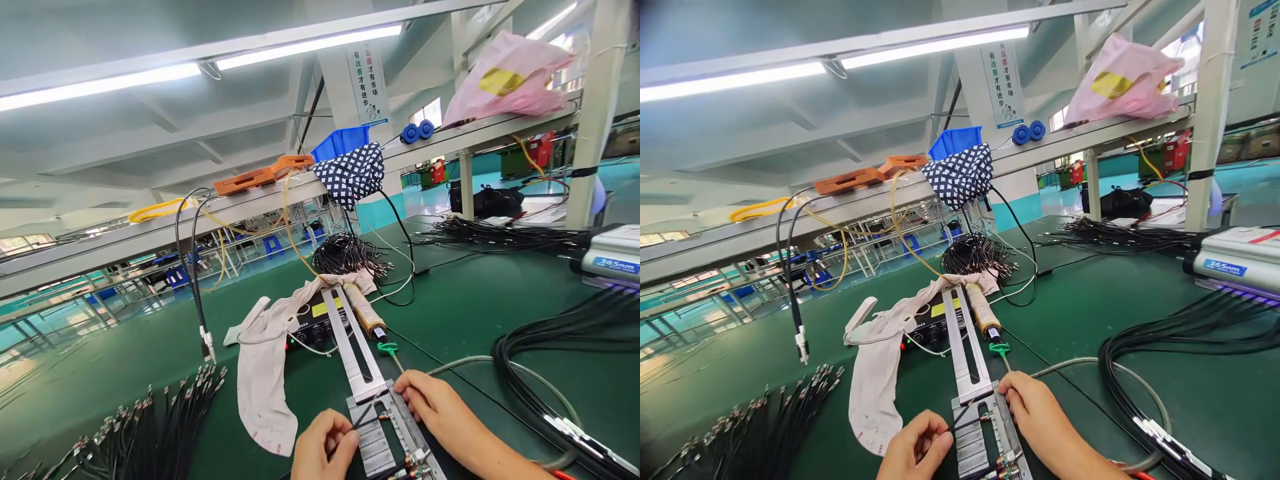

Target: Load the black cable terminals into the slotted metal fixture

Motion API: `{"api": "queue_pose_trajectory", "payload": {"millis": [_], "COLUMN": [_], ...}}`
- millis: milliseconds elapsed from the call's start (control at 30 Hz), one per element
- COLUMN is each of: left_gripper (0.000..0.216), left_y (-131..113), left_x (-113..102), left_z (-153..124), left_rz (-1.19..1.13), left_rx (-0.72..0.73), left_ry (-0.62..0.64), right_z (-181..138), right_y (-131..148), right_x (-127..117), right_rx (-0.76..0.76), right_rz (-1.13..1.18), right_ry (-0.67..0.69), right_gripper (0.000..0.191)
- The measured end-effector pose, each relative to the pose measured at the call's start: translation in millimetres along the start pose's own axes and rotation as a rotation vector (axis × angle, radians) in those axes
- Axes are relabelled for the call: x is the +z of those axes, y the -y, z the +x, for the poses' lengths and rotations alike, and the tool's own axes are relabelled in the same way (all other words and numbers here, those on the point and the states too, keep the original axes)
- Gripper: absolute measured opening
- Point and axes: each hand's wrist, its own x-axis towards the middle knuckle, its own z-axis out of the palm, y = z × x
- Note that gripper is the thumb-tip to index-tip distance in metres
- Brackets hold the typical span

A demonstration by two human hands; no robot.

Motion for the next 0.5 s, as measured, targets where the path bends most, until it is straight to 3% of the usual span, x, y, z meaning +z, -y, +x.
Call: {"api": "queue_pose_trajectory", "payload": {"millis": [233, 500], "left_gripper": [0.032, 0.03], "left_y": [-11.5, -2.2], "left_x": [-3.3, 3.1], "left_z": [-1.8, 2.9], "left_rz": [0.333, 0.414], "left_rx": [0.068, 0.099], "left_ry": [0.021, 0.023], "right_z": [-1.1, -1.8], "right_y": [5.7, 7.8], "right_x": [-2.0, -2.3], "right_rx": [-0.002, 0.003], "right_rz": [-0.042, -0.068], "right_ry": [-0.021, -0.031], "right_gripper": [0.026, 0.023]}}
